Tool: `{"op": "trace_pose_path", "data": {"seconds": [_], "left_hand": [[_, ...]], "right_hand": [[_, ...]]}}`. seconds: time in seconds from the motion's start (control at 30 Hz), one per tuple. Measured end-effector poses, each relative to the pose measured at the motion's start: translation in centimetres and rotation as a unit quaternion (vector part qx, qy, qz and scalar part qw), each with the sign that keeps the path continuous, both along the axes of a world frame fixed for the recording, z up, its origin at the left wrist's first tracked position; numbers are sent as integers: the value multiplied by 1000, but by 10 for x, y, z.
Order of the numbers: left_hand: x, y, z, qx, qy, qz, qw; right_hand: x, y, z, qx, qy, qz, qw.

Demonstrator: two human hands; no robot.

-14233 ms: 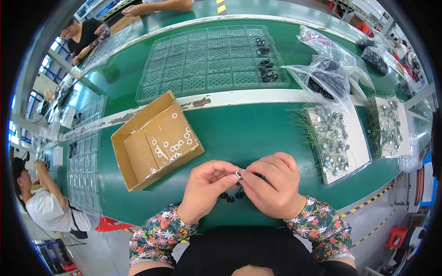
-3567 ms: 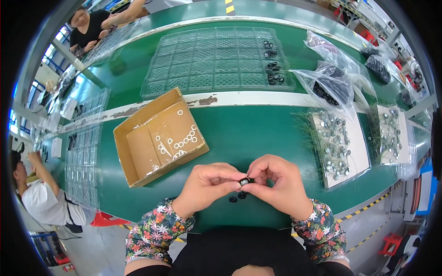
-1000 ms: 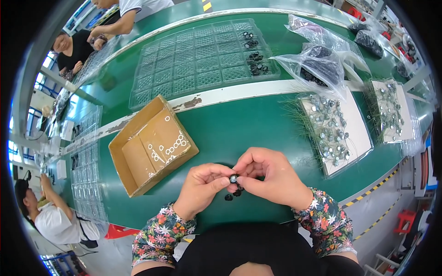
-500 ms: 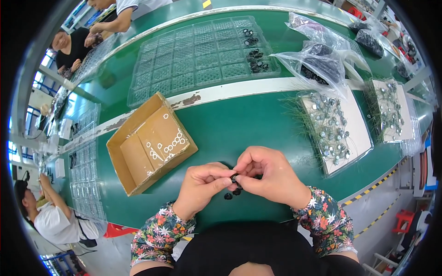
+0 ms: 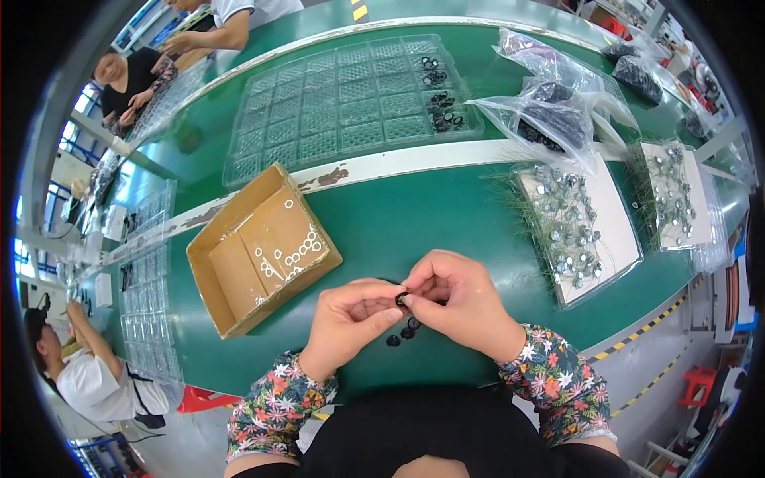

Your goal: The person assembles small plastic components by hand, attaching white washers to them.

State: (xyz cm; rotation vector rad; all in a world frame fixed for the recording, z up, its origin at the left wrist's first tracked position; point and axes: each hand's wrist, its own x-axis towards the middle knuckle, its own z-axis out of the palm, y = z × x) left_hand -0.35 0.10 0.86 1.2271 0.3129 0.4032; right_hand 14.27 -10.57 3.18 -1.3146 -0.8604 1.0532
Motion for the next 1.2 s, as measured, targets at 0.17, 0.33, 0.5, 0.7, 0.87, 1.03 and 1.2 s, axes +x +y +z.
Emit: {"op": "trace_pose_path", "data": {"seconds": [0.17,0.33,0.5,0.7,0.87,1.03,1.2], "left_hand": [[3,-6,5,-14,4,24,1000],[2,-8,4,36,2,49,998],[1,-7,4,65,5,58,996],[1,-8,1,106,-1,60,993],[1,-12,2,86,-3,68,994],[3,-8,3,84,13,69,994],[5,-4,3,-45,16,73,996]], "right_hand": [[-3,1,1,15,-4,-21,1000],[-6,0,3,23,-60,-41,997],[-8,2,0,33,-85,-70,993],[-3,0,-5,2,-42,-37,998],[-4,0,-6,-10,-23,-31,999],[-6,4,-13,11,-18,-58,998],[-1,6,-2,-16,50,-1,999]]}}
